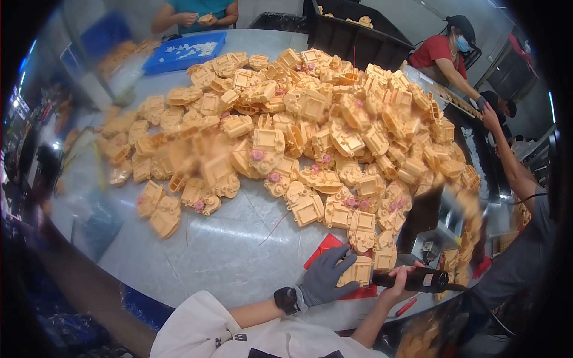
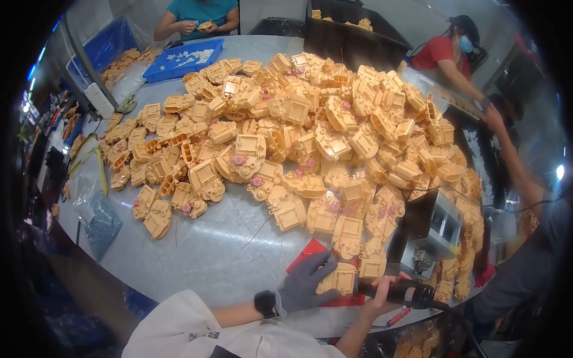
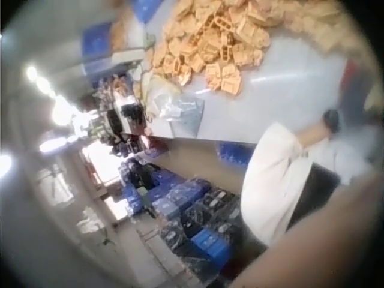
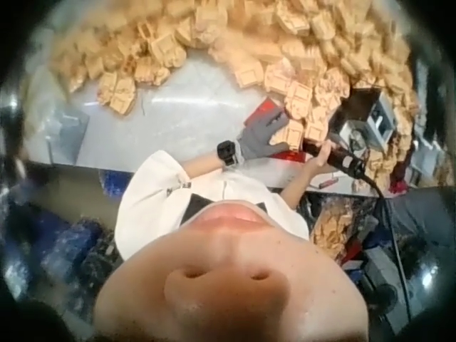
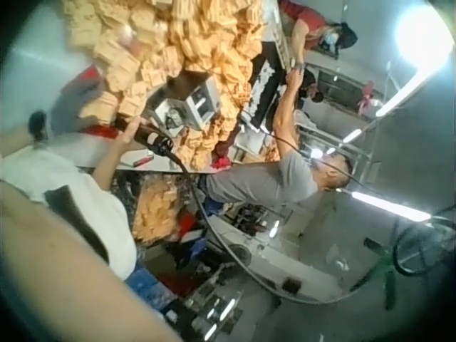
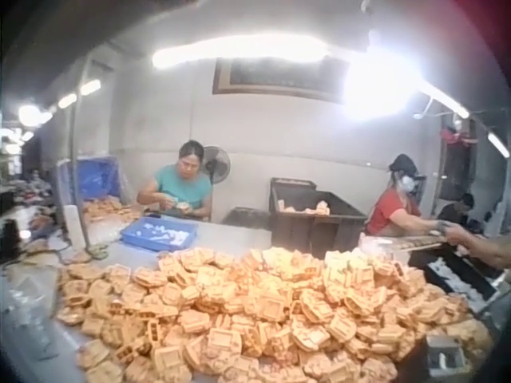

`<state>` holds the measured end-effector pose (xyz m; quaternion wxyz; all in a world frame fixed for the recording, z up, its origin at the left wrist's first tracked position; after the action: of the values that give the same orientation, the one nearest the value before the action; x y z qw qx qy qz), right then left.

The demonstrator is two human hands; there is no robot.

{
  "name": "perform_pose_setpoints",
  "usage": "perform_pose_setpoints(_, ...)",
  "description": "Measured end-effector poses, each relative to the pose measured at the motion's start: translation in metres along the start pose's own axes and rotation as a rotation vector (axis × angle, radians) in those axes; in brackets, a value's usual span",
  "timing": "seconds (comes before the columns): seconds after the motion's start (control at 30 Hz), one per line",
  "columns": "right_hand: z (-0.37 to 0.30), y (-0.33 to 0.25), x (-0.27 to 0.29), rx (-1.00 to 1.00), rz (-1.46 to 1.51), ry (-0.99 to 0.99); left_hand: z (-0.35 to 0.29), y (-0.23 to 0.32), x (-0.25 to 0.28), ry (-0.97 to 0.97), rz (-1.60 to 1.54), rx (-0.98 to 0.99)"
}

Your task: The person assembles yellow plastic toy parts by securing them together with screws using an electric screwdriver.

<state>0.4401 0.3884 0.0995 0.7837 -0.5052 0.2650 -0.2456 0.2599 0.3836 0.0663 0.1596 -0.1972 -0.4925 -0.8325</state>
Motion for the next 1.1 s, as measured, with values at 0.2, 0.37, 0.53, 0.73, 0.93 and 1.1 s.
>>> perform_pose_setpoints(0.2, -0.002, 0.006, 0.000, -0.041, 0.017, 0.009, -0.001, -0.002, 0.000, -0.050, -0.012, 0.062)
perform_pose_setpoints(0.37, -0.006, 0.000, 0.007, 0.001, -0.034, 0.017, 0.003, 0.000, -0.003, -0.083, -0.060, 0.079)
perform_pose_setpoints(0.53, 0.002, -0.015, -0.010, -0.092, -0.084, 0.062, 0.009, 0.002, -0.004, -0.135, -0.046, 0.180)
perform_pose_setpoints(0.73, 0.014, -0.003, -0.009, -0.118, -0.153, -0.044, 0.011, 0.001, 0.002, -0.151, -0.002, 0.178)
perform_pose_setpoints(0.93, 0.006, 0.003, -0.002, -0.133, -0.157, -0.049, 0.003, -0.002, -0.002, -0.203, -0.089, 0.293)
perform_pose_setpoints(1.1, 0.003, -0.006, 0.000, -0.149, -0.012, -0.069, 0.002, -0.001, -0.002, -0.207, -0.110, 0.265)
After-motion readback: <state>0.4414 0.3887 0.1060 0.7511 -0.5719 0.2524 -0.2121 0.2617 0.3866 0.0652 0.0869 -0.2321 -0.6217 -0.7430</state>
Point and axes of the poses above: each hand's wrist, its own z-axis towards the middle knuckle, its own x-axis out of the back of the hand, y = z × x, the point moved 3 cm from there along z, towards the middle knuckle, and after that the axes turned 2 degrees about z, right-handed, at the moved point
